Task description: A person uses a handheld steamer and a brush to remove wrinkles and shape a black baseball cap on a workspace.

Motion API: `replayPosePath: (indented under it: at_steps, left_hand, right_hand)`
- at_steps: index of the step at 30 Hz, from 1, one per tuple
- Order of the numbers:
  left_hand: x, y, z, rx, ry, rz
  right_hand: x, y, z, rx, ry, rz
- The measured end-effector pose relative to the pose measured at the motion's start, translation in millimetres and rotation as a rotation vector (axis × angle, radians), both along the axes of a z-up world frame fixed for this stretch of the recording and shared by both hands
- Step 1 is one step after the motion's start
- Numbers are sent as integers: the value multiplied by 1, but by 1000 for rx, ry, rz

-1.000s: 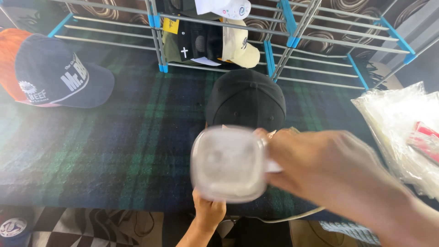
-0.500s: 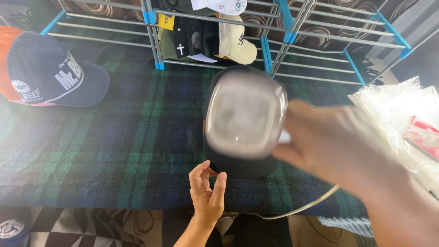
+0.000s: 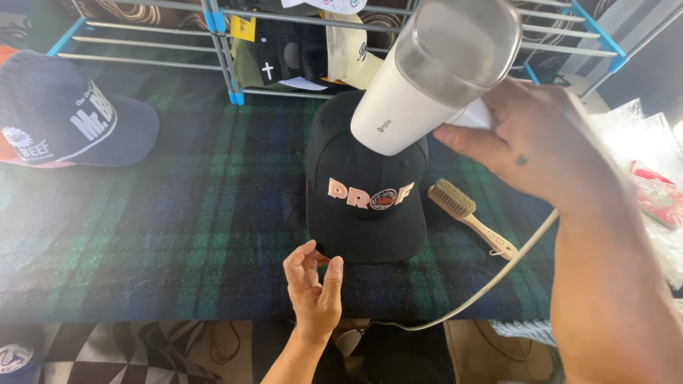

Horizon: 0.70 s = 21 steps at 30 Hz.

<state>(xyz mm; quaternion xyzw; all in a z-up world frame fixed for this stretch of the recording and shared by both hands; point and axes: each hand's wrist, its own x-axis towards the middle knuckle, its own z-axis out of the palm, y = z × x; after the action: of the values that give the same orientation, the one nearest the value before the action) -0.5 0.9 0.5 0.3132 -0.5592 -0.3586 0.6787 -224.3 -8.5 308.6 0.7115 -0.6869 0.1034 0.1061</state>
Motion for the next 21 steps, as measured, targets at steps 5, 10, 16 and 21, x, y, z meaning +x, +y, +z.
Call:
replayPosePath:
  at_steps: [5,10,16,21]
  left_hand:
    - [0,1,-3,12,0,-7]
    - [-1,1,-6,9,6,-9]
    - [-2,2,-4,12,6,-3]
    - [-2,3,-4,3,-9,5]
  right_hand:
    - [-13,49,-52,37,-192,-19]
    - [-34,112,-119,-174,-405,-8]
    - [-40,103,-132,-227,-464,-104]
    - [-10,50,-62,-207,-549,23]
